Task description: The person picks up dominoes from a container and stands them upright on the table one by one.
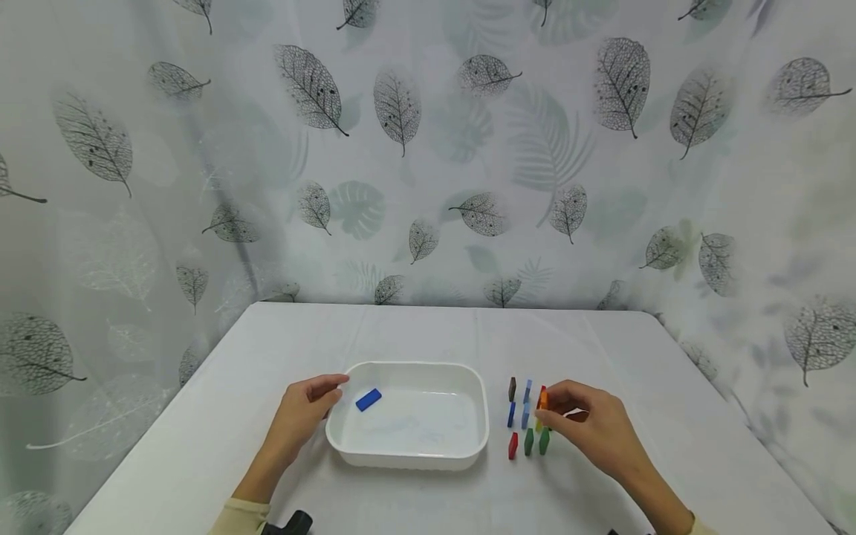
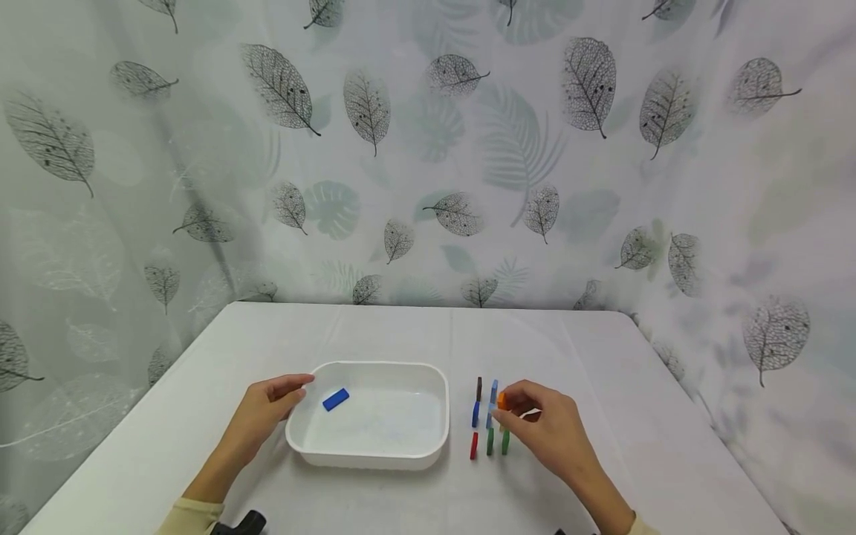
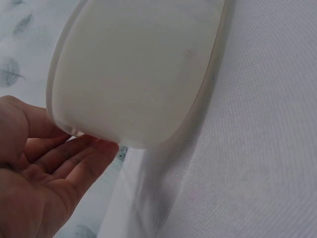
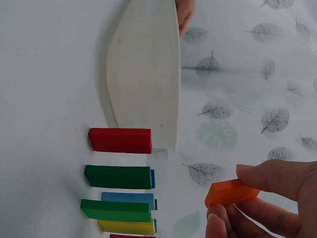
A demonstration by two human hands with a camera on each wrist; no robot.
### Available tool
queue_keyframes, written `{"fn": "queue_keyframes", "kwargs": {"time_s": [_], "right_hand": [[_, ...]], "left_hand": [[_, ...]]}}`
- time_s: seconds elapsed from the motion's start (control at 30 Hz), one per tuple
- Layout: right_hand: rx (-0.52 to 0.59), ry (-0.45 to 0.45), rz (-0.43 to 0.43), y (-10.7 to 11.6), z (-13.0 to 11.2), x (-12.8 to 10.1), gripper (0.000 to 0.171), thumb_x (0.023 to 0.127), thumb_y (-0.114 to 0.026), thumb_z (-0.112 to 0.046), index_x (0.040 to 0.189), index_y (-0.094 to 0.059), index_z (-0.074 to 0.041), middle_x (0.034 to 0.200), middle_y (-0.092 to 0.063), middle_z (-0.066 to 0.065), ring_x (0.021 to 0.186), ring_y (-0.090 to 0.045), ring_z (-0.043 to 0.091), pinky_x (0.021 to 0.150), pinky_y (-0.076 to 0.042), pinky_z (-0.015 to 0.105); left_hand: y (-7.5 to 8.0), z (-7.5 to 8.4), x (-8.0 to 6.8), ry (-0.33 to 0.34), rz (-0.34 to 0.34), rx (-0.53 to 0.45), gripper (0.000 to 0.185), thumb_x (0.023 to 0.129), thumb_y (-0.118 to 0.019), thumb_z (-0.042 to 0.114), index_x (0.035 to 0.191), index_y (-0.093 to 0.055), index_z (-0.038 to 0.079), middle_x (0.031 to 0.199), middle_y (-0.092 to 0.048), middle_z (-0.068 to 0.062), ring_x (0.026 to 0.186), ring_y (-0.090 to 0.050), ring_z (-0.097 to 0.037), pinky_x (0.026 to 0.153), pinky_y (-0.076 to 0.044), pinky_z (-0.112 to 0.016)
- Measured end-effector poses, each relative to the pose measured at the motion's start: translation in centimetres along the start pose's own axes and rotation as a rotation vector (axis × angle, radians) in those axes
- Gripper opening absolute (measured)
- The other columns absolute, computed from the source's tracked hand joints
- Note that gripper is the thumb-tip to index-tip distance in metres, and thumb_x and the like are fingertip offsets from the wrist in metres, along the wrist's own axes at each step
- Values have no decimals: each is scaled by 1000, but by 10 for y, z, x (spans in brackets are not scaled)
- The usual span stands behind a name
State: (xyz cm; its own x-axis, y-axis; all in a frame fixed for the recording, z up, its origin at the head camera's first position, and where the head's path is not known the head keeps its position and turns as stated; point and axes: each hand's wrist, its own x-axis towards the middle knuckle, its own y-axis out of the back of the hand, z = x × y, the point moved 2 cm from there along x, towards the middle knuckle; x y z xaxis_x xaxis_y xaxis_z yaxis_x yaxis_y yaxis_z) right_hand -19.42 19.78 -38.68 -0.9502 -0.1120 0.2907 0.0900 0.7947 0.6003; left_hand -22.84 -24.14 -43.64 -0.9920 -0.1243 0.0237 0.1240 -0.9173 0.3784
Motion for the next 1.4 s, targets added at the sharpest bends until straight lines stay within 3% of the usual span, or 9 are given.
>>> {"fn": "queue_keyframes", "kwargs": {"time_s": [0.5, 0.87, 1.4], "right_hand": [[-35, -55, -13, 5, 12, -4, 20, 88, -86, -20, 101, -75, -13, 90, -72, -9, 84, -67, 11, 73, -58, 27], [-63, -140, -60, 5, 28, -7, 26, 86, -87, -18, 106, -75, -6, 91, -72, -4, 86, -67, 15, 74, -58, 25], [-67, -151, -106, -2, 48, -7, 23, 83, -89, -14, 100, -74, -8, 89, -71, -5, 82, -66, 14, 73, -58, 25]], "left_hand": [[0, -1, 0, 0, 0, 1, 28, 102, -65, 9, 129, -73, 6, 131, -68, -14, 118, -63, -28, 90, -58, -31], [-1, 1, -1, 11, 12, 27, 28, 102, -65, 11, 129, -73, 8, 131, -68, -14, 118, -63, -28, 91, -58, -35], [-1, -1, 0, 2, 15, 24, 28, 102, -66, 10, 129, -73, 8, 131, -68, -15, 118, -63, -29, 92, -58, -35]]}}
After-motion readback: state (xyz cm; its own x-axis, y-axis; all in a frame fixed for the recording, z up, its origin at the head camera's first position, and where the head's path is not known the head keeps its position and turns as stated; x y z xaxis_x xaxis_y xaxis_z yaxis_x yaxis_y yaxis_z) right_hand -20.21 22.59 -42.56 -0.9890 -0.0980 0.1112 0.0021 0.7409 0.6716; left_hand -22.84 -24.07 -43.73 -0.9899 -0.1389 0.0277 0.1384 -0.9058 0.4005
